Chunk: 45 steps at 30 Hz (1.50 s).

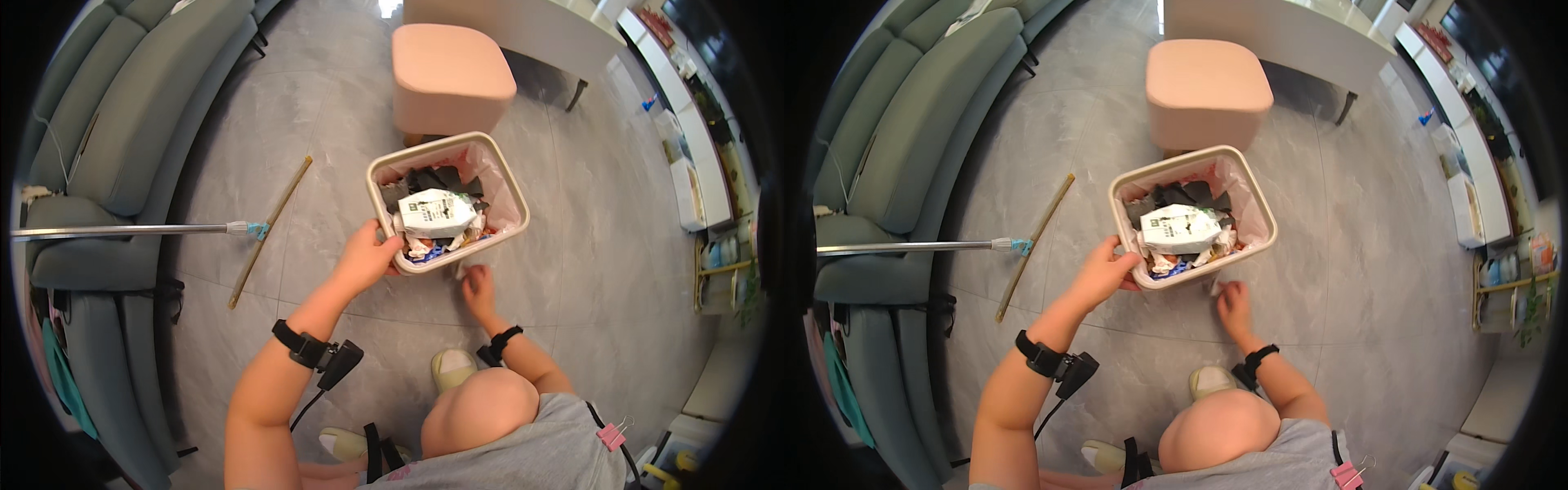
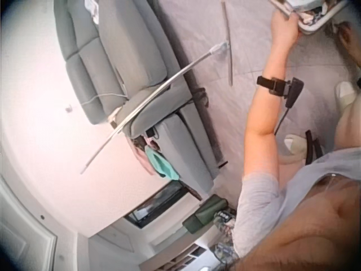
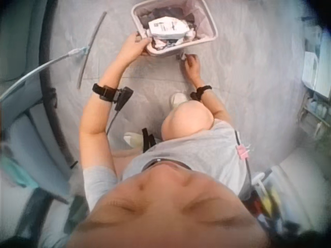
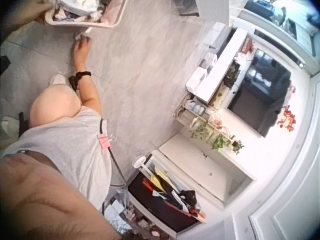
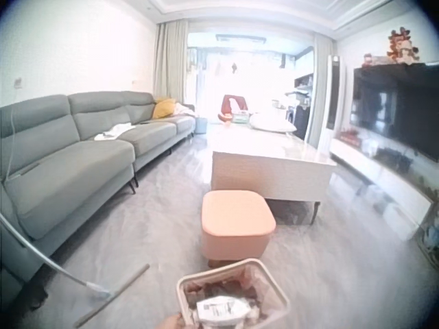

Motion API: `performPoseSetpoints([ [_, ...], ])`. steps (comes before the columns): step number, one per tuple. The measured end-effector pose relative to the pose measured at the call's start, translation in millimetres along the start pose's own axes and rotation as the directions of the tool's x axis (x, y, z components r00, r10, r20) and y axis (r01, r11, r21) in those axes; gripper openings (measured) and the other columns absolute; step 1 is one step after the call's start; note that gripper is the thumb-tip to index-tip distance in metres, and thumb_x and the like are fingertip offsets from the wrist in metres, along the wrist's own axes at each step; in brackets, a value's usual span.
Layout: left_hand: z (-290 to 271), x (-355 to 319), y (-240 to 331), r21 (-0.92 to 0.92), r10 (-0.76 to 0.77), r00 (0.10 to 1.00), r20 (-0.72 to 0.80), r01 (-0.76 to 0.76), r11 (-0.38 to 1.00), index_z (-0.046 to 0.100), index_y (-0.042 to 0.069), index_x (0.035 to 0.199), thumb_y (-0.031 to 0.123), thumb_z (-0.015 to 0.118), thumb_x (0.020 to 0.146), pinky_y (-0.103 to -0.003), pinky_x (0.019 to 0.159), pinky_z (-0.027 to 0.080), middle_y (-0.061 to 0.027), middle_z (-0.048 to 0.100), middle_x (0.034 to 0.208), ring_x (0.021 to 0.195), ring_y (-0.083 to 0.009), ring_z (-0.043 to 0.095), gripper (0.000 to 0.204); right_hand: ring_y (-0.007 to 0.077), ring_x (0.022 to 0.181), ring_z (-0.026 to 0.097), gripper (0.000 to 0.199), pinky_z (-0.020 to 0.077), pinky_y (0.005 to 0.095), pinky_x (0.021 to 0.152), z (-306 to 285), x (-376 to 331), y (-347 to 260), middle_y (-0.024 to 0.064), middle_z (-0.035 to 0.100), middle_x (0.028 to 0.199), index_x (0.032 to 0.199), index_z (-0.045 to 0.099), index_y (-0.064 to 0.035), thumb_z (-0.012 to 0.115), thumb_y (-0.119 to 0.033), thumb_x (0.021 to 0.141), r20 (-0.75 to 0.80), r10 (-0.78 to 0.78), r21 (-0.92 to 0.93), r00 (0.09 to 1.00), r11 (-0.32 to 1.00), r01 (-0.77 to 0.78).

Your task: The person cleans a tiled living room floor using a cloth and a mop. They wipe a specific spot on the floor with a cloth, then use a mop to clean the area around a sofa and a coffee table. The person moves a small pink stool to clean underneath it.

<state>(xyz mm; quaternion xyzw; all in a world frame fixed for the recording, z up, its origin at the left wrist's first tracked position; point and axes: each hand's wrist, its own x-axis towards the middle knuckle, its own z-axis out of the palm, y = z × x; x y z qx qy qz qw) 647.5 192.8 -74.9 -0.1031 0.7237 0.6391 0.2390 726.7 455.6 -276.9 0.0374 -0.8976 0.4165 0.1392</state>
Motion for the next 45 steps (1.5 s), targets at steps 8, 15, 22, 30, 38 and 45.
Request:
performPoseSetpoints([
  [8,-12,-15,6,0.045,0.089,0.98,-0.18,-0.083,0.996,0.043,-0.007,0.117,0.007,0.053,0.082,-0.029,0.053,0.054,-0.0162,0.065,0.081,0.065,-0.019,0.065,0.038,0.0373,0.083,0.051,0.024,0.0435,0.0412,0.074,38,39,27,0.0194,0.051,0.09,0.095,0.057,0.0001,0.054,0.005,0.072,-0.108,0.049,-0.096,0.993,0.994,-0.059],
  [15,-64,-61,50,-0.042,0.121,0.929,-0.349,-0.145,0.989,0.043,-0.009,0.116,0.005,0.048,0.081,-0.033,0.066,0.058,-0.0177,0.062,0.098,0.078,-0.0219,0.067,0.038,0.0365,0.083,0.052,0.016,0.044,0.0414,0.075,128,3,-61,0.0209,0.054,0.089,0.089,0.057,0.0,0.053,-0.015,0.084,0.447,0.141,0.186,0.883,0.951,-0.246],
  [22,-87,-70,56,-0.004,0.138,0.885,-0.446,-0.156,0.988,0.047,-0.012,0.112,0.007,0.045,0.08,-0.034,0.069,0.058,-0.0185,0.062,0.099,0.079,-0.0236,0.067,0.037,0.0356,0.086,0.052,0.011,0.0451,0.0412,0.075,139,-36,-62,0.0179,0.054,0.094,0.087,0.058,-0.0014,0.054,-0.008,0.08,0.504,-0.222,0.348,0.834,0.937,0.039],
  [30,-82,-66,41,-0.041,0.096,0.83,-0.55,-0.141,0.989,0.048,-0.013,0.111,0.009,0.043,0.08,-0.033,0.064,0.058,-0.0199,0.063,0.098,0.076,-0.0279,0.067,0.038,0.0349,0.079,0.051,0.02,0.0438,0.0409,0.068,78,163,48,0.0179,0.052,0.086,0.095,0.059,0.0004,0.055,0.004,0.076,-0.184,0.062,-0.068,0.981,0.995,-0.076],
  [38,-79,-55,32,-0.078,0.058,0.796,-0.602,-0.131,0.988,0.048,-0.013,0.11,0.009,0.043,0.081,-0.031,0.062,0.057,-0.02,0.063,0.094,0.073,-0.028,0.067,0.037,0.0377,0.082,0.051,0.011,0.0428,0.0436,0.072,128,14,-36,0.021,0.054,0.088,0.086,0.056,0.0009,0.053,-0.007,0.079,0.515,-0.402,0.4,0.757,0.894,0.202],
  [45,-63,-46,33,-0.158,0.016,0.74,-0.672,-0.165,0.974,0.049,-0.013,0.107,0.008,0.044,0.08,-0.03,0.059,0.056,-0.0199,0.062,0.091,0.07,-0.0281,0.066,0.035,0.0352,0.081,0.053,0.015,0.045,0.0399,0.072,88,217,67,0.0185,0.054,0.09,0.093,0.058,0.0006,0.054,0.0,0.078,-0.14,-0.107,-0.018,0.984,0.994,0.106],
])
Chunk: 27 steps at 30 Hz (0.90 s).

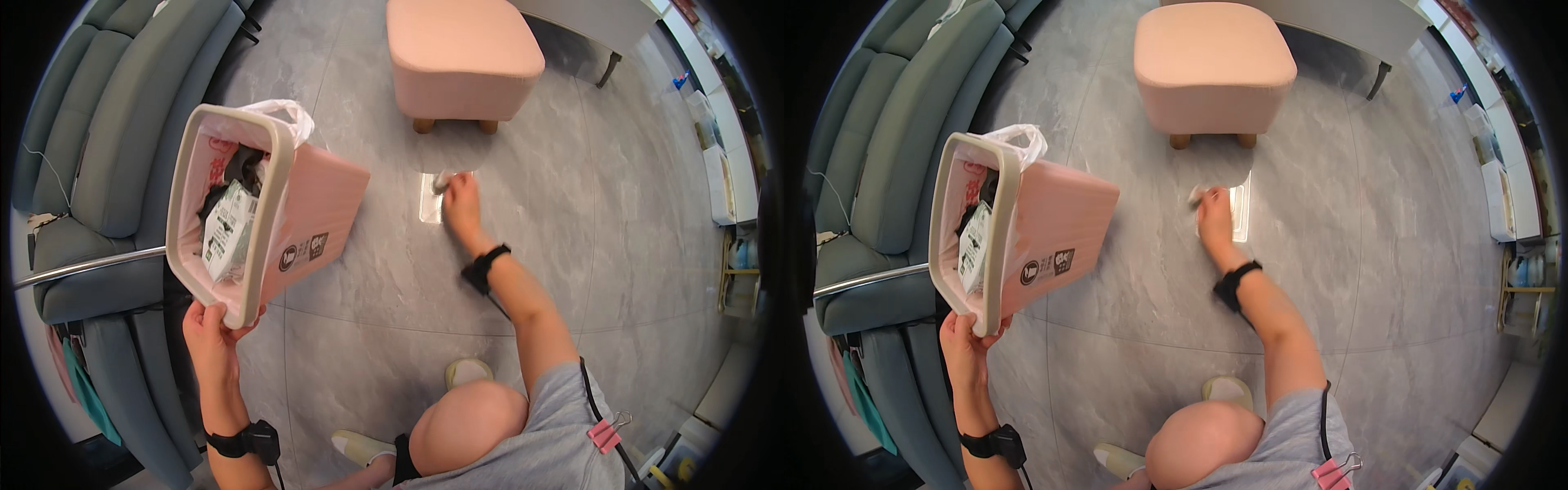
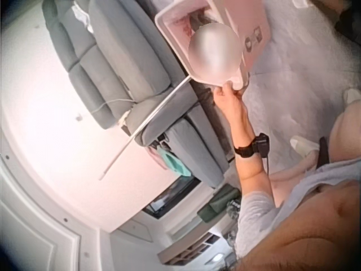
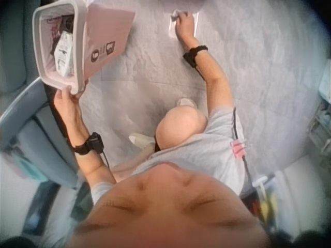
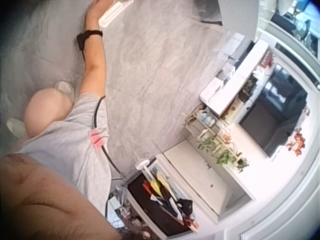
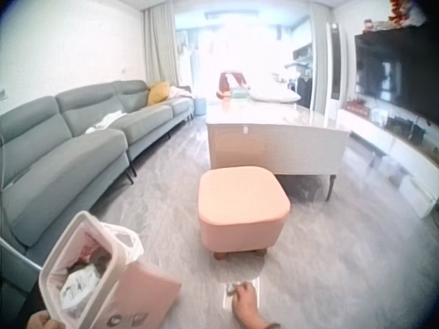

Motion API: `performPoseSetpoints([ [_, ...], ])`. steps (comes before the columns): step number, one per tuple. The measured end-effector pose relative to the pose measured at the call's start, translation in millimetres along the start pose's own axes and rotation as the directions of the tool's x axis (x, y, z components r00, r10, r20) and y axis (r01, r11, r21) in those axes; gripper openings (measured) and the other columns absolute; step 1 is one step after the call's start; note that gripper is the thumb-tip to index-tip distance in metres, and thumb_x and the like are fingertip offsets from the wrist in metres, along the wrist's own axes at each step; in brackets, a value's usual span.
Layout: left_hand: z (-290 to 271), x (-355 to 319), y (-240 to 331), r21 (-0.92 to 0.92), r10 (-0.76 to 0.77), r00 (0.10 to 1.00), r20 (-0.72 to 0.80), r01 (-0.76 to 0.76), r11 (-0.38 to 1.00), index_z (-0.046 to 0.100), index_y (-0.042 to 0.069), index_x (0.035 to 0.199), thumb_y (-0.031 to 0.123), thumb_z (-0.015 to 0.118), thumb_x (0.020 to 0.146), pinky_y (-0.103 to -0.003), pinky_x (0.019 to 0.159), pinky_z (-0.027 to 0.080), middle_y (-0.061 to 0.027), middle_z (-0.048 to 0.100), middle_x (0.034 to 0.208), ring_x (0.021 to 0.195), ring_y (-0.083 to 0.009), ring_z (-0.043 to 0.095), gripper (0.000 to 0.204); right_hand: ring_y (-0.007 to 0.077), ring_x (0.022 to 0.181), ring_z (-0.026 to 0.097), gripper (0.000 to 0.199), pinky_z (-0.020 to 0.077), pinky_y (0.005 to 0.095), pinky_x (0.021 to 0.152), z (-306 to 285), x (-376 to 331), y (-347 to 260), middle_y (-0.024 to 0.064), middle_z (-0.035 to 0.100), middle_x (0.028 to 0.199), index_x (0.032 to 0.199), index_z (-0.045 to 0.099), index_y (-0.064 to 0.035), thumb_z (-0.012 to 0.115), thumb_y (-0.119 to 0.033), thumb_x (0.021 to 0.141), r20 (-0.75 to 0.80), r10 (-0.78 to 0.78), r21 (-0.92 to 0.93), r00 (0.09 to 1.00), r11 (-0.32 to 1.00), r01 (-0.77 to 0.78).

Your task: The person cleans a tiled living room floor using a cloth and a mop. They wipe a specific spot on the floor with a cloth, then use a mop to clean the area around a sofa and a coffee table. The person moves a small pink stool to clean underneath it.

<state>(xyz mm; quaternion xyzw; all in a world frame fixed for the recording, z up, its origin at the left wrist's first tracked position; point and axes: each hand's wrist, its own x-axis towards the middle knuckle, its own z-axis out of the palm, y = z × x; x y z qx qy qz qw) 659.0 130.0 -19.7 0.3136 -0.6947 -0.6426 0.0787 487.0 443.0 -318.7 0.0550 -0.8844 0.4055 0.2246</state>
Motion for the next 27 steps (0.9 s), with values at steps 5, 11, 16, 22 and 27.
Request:
performPoseSetpoints([
  [5,1,1,-1,0.01,-0.033,0.999,0.012,0.033,0.999,0.049,-0.013,0.108,0.01,0.045,0.082,-0.029,0.06,0.057,-0.0193,0.063,0.089,0.07,-0.0279,0.067,0.035,0.0361,0.081,0.053,0.011,0.0451,0.0417,0.071,35,8,10,0.018,0.055,0.087,0.084,0.06,-0.002,0.054,0.0,0.075,0.123,-0.078,-0.042,0.989,0.996,0.084],
  [11,3,5,-4,-0.03,-0.026,0.999,0.028,0.027,0.999,0.048,-0.013,0.109,0.009,0.044,0.083,-0.027,0.061,0.057,-0.0197,0.063,0.092,0.071,-0.0278,0.068,0.035,0.0343,0.084,0.053,0.009,0.045,0.0421,0.07,17,-165,-97,0.0187,0.054,0.088,0.085,0.057,-0.0021,0.053,-0.01,0.082,0.675,-0.244,0.333,0.696,0.943,0.007],
  [16,-3,-1,1,-0.02,-0.048,0.999,0.023,0.048,0.999,0.048,-0.014,0.11,0.008,0.044,0.083,-0.028,0.062,0.058,-0.0202,0.063,0.092,0.072,-0.0284,0.068,0.035,0.0336,0.08,0.054,0.017,0.0451,0.0404,0.068,-5,-118,-87,0.017,0.054,0.09,0.092,0.059,-0.0015,0.057,0.002,0.076,0.313,-0.173,0.353,0.934,0.934,0.055],
  [22,-3,9,2,0.031,-0.029,0.99,0.139,0.025,0.999,0.047,-0.014,0.11,0.007,0.046,0.083,-0.033,0.063,0.059,-0.0218,0.063,0.095,0.075,-0.0276,0.068,0.034,0.035,0.086,0.053,0.023,0.0445,0.0417,0.074,42,-55,-95,0.0172,0.055,0.091,0.095,0.061,-0.0027,0.057,0.0,0.073,0.361,-0.246,0.2,0.899,0.963,0.183],
  [27,56,24,-9,0.05,0.011,0.976,0.219,-0.023,0.999,0.044,-0.011,0.116,0.006,0.049,0.083,-0.033,0.063,0.058,-0.0193,0.064,0.094,0.076,-0.0247,0.067,0.038,0.0313,0.094,0.053,0.019,0.0439,0.0393,0.08,42,-154,-140,0.0137,0.057,0.095,0.093,0.063,-0.0061,0.056,-0.007,0.075,0.545,-0.607,0.522,0.578,0.786,0.332],
])
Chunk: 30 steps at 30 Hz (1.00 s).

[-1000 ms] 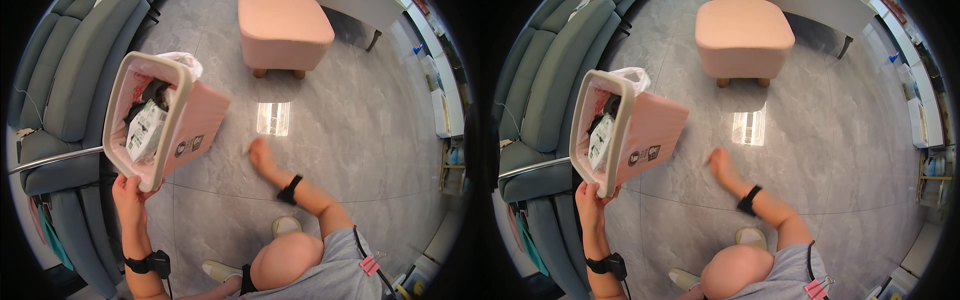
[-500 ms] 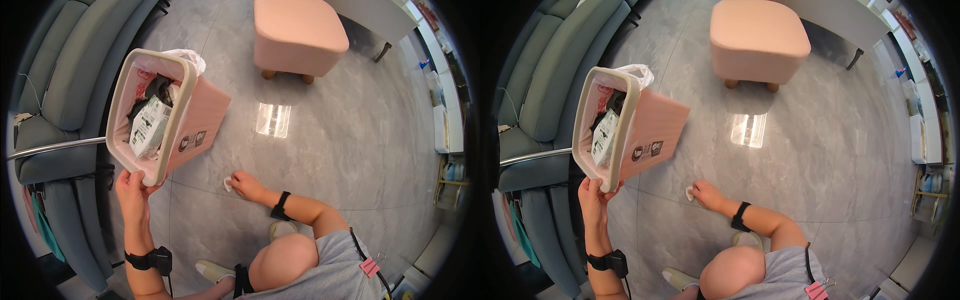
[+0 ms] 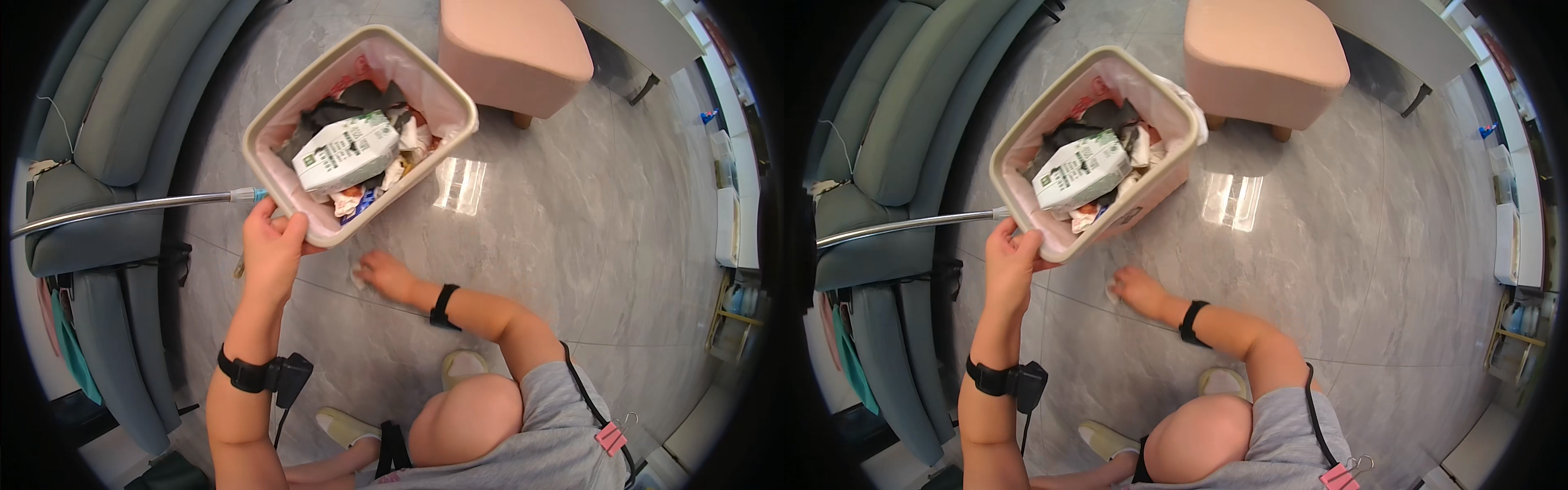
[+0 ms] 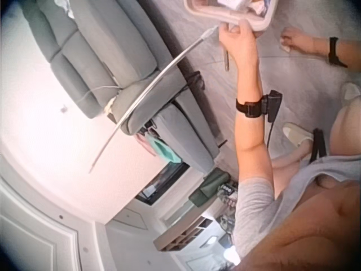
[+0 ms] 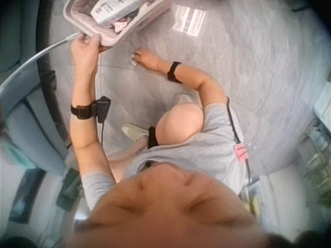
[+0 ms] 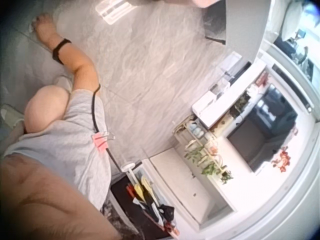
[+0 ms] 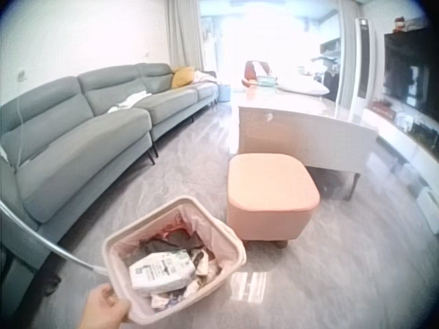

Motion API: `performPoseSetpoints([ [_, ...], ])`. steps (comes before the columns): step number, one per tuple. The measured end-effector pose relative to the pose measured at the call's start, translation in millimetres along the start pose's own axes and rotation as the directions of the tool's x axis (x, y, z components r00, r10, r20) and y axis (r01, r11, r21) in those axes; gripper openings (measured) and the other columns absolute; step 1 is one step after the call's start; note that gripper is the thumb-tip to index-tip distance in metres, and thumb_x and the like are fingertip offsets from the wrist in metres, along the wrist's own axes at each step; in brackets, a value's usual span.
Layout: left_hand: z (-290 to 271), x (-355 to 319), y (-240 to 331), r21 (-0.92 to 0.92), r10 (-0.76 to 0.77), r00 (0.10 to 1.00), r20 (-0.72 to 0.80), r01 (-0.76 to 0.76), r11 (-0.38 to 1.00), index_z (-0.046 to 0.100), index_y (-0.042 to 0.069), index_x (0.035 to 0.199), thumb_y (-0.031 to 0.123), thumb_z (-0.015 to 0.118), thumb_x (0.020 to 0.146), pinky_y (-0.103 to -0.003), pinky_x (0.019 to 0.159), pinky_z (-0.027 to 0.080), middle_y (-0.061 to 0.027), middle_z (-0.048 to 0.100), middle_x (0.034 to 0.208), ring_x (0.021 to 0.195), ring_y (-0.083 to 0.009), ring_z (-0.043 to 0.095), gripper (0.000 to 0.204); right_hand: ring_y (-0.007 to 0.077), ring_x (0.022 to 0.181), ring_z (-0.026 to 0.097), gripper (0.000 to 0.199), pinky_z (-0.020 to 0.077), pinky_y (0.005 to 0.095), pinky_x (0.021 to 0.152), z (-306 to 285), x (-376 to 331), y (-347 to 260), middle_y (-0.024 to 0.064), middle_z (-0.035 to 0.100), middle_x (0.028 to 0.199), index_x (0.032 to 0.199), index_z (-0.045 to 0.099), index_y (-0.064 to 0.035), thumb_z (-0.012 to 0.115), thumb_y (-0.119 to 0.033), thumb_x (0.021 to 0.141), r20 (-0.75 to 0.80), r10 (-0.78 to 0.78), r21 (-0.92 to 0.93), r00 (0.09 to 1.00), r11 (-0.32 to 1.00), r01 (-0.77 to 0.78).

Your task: The person cleans a tiled living room floor using a cloth and a mop. They wipe a specific spot on the floor with a cloth, then use a mop to clean the area around a sofa and a coffee table. The person moves a small pink stool to clean underneath it.

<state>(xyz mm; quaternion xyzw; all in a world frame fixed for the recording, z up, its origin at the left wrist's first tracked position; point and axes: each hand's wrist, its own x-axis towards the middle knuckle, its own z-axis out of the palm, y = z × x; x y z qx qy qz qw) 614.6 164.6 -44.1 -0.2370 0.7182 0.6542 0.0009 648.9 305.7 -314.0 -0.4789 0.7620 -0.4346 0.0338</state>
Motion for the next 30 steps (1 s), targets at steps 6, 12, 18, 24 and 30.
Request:
performPoseSetpoints([
  [6,32,16,-8,0.016,-0.012,0.994,0.113,0.01,1.0,0.043,-0.01,0.119,0.006,0.05,0.083,-0.031,0.06,0.058,-0.0181,0.065,0.093,0.074,-0.0227,0.067,0.039,0.0311,0.092,0.053,0.024,0.0448,0.0385,0.081,-30,-87,-17,0.0133,0.055,0.098,0.093,0.063,-0.0059,0.058,0.0,0.07,0.177,0.173,0.201,0.969,0.957,-0.208],
  [12,22,27,-4,0.08,0.017,0.985,0.171,-0.031,0.996,0.04,-0.012,0.12,0.007,0.049,0.084,-0.031,0.059,0.058,-0.0183,0.065,0.091,0.073,-0.0225,0.067,0.041,0.0333,0.085,0.053,0.026,0.0445,0.0384,0.075,-140,-129,24,0.0172,0.053,0.092,0.096,0.062,-0.002,0.055,0.006,0.072,-0.592,0.541,-0.061,0.597,0.709,-0.702],
  [18,35,29,-12,-0.007,-0.022,0.985,0.171,0.024,1.0,0.034,-0.008,0.128,0.019,0.054,0.089,-0.031,0.059,0.057,-0.0204,0.063,0.096,0.075,-0.0251,0.067,0.052,0.0338,0.083,0.053,0.025,0.0447,0.039,0.073,-80,-122,4,0.0177,0.053,0.09,0.097,0.061,-0.0023,0.055,0.004,0.074,-0.515,0.434,-0.194,0.739,0.781,-0.594],
  [24,-20,-13,-32,0.007,-0.175,0.981,0.088,0.175,0.984,0.034,0.005,0.133,0.032,0.052,0.092,-0.034,0.068,0.054,-0.0224,0.057,0.112,0.089,-0.0279,0.065,0.052,0.0346,0.088,0.052,0.015,0.0429,0.04,0.078,-87,-124,-4,0.0176,0.052,0.096,0.09,0.056,0.0012,0.053,0.003,0.076,-0.577,0.406,-0.102,0.709,0.825,-0.555],
  [30,-112,-54,-73,0.182,-0.32,0.941,0.108,0.298,0.937,0.049,0.001,0.116,0.024,0.051,0.092,-0.03,0.069,0.053,-0.0164,0.063,0.097,0.082,-0.0222,0.065,0.033,0.0326,0.083,0.052,0.013,0.0426,0.0383,0.073,-236,-218,93,0.0155,0.052,0.093,0.09,0.058,-0.0021,0.051,0.002,0.079,-0.902,0.309,-0.186,0.303,0.354,-0.917],
])
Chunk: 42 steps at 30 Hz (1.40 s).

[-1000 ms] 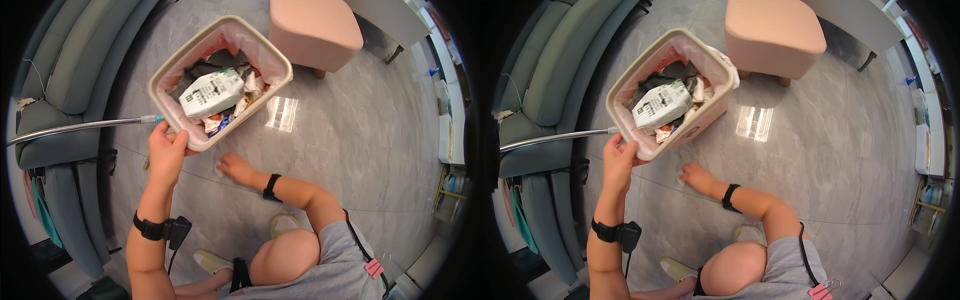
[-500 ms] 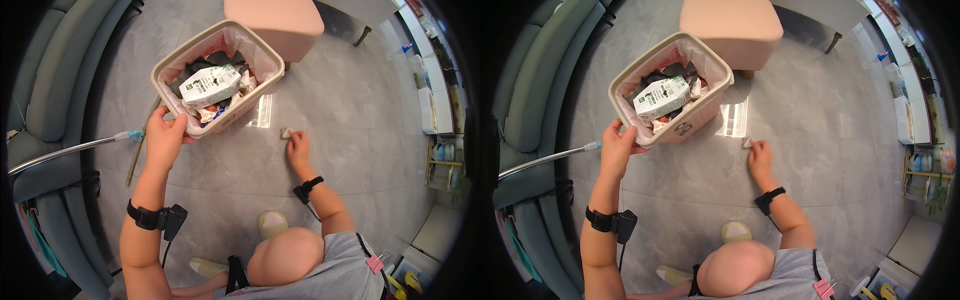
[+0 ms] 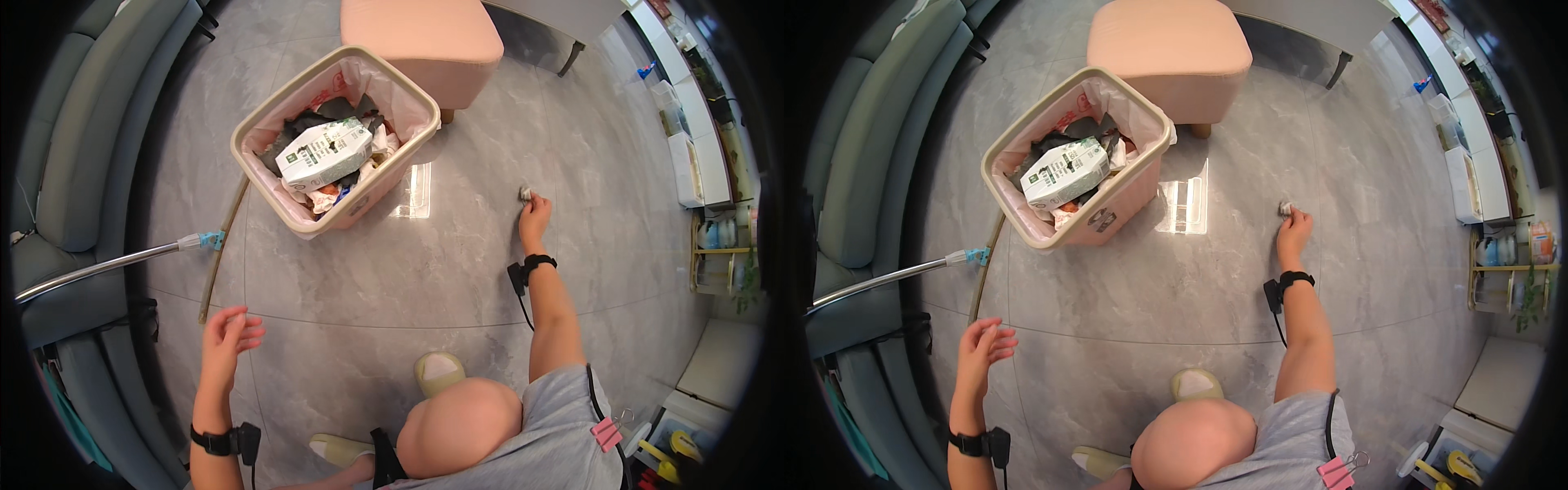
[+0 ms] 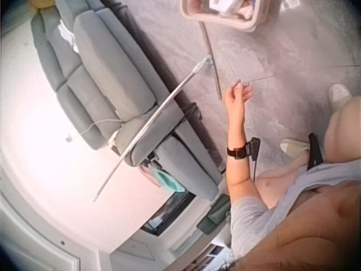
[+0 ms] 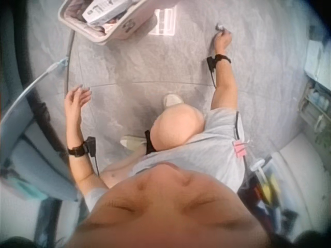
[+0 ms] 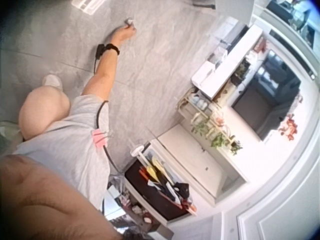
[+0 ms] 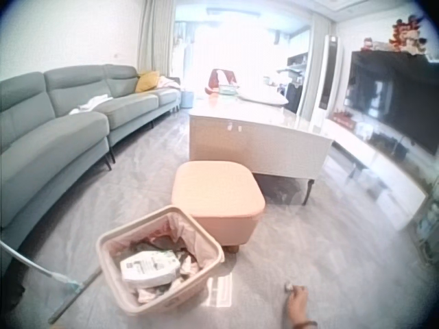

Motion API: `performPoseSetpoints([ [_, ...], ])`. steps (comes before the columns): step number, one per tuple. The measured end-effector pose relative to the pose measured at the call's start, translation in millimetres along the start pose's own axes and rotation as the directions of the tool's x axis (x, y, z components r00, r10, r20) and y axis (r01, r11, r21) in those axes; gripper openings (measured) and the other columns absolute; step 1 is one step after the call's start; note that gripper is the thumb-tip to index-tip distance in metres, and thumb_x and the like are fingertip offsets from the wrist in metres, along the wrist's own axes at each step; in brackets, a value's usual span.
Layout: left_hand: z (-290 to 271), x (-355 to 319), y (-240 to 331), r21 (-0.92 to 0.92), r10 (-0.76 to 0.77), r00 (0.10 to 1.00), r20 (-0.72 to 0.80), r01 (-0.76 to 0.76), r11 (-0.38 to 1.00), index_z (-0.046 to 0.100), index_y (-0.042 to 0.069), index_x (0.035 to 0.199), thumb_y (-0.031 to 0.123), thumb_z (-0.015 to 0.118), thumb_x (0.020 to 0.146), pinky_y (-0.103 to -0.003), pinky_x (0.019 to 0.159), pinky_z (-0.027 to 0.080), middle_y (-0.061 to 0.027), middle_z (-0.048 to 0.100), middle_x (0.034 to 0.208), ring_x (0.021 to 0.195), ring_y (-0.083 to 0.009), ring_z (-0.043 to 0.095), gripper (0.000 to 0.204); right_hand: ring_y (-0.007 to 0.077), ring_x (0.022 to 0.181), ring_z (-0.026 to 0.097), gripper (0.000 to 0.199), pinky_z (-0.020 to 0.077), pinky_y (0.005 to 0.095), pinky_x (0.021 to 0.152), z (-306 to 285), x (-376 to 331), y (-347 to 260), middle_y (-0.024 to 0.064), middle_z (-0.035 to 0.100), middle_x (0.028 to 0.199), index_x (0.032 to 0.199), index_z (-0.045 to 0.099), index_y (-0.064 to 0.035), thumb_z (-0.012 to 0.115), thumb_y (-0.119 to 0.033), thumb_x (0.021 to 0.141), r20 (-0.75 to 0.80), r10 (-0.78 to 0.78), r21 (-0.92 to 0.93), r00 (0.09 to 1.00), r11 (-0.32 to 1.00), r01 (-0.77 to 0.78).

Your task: The person cleans a tiled living room floor using a cloth and a mop. They wipe a specific spot on the floor with a cloth, then use a mop to clean the area around a sofa and a coffee table. The person moves a small pink stool to clean underneath it.

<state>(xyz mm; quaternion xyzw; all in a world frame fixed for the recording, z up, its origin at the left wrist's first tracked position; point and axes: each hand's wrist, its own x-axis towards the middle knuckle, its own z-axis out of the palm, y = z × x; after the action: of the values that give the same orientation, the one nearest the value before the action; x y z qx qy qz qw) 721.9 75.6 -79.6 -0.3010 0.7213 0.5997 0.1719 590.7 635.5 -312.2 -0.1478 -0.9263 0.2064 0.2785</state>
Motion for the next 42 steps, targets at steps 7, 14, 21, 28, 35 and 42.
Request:
performPoseSetpoints([
  [7,20,-31,-18,-0.132,-0.095,0.995,0.013,0.096,0.987,0.054,-0.001,0.108,0.02,0.051,0.092,-0.029,0.07,0.053,-0.0142,0.064,0.092,0.08,-0.0206,0.065,0.027,0.035,0.082,0.052,0.014,0.0438,0.0403,0.072,-2,-140,-145,0.0181,0.054,0.086,0.087,0.058,-0.0001,0.054,0.004,0.075,0.357,-0.291,0.432,0.888,0.894,0.119],
  [14,5,-65,-31,-0.011,-0.041,0.993,0.11,0.042,0.999,0.055,-0.001,0.108,0.016,0.051,0.092,-0.03,0.075,0.052,-0.0135,0.064,0.091,0.082,-0.0209,0.064,0.023,0.0341,0.087,0.054,0.017,0.0452,0.039,0.076,-20,-115,-108,0.0179,0.053,0.096,0.095,0.058,-0.0003,0.055,0.003,0.078,0.231,-0.251,0.437,0.94,0.89,0.13],
  [21,-23,-100,-43,-0.139,-0.127,0.985,-0.121,0.11,0.984,0.057,-0.002,0.105,0.015,0.052,0.091,-0.031,0.077,0.051,-0.0131,0.064,0.091,0.082,-0.0208,0.064,0.022,0.0329,0.083,0.051,0.037,0.0436,0.0395,0.073,-41,-156,-128,0.0162,0.052,0.092,0.112,0.056,-0.0027,0.053,0.005,0.076,0.41,-0.188,0.163,0.892,0.978,0.131],
  [28,-12,-96,-42,-0.077,-0.013,1.0,0.022,0.015,0.997,0.057,-0.002,0.105,0.014,0.051,0.092,-0.031,0.077,0.051,-0.0123,0.064,0.091,0.082,-0.0202,0.064,0.021,0.0343,0.086,0.052,0.033,0.0442,0.0386,0.075,-25,-225,-236,0.0178,0.051,0.093,0.108,0.059,-0.0013,0.052,0.005,0.076,0.55,-0.491,0.632,0.676,0.773,0.048],
  [35,-33,-105,-67,-0.153,-0.098,0.994,-0.042,0.09,0.984,0.057,-0.002,0.104,0.014,0.052,0.092,-0.03,0.078,0.051,-0.0112,0.064,0.091,0.082,-0.0182,0.063,0.021,0.0341,0.085,0.052,0.036,0.0444,0.0383,0.076,16,-132,-203,0.017,0.052,0.093,0.106,0.059,-0.0003,0.055,0.006,0.072,0.461,-0.349,0.438,0.816,0.889,0.133],
  [42,-25,-87,-78,-0.152,-0.103,0.994,0.027,0.106,0.983,0.057,-0.002,0.104,0.013,0.051,0.093,-0.028,0.078,0.05,-0.0105,0.064,0.091,0.083,-0.0164,0.062,0.019,0.0317,0.084,0.052,0.034,0.045,0.0376,0.074,9,-230,-275,0.0131,0.054,0.093,0.104,0.06,-0.0036,0.056,0.003,0.071,0.472,-0.76,0.754,0.446,0.61,0.242],
])
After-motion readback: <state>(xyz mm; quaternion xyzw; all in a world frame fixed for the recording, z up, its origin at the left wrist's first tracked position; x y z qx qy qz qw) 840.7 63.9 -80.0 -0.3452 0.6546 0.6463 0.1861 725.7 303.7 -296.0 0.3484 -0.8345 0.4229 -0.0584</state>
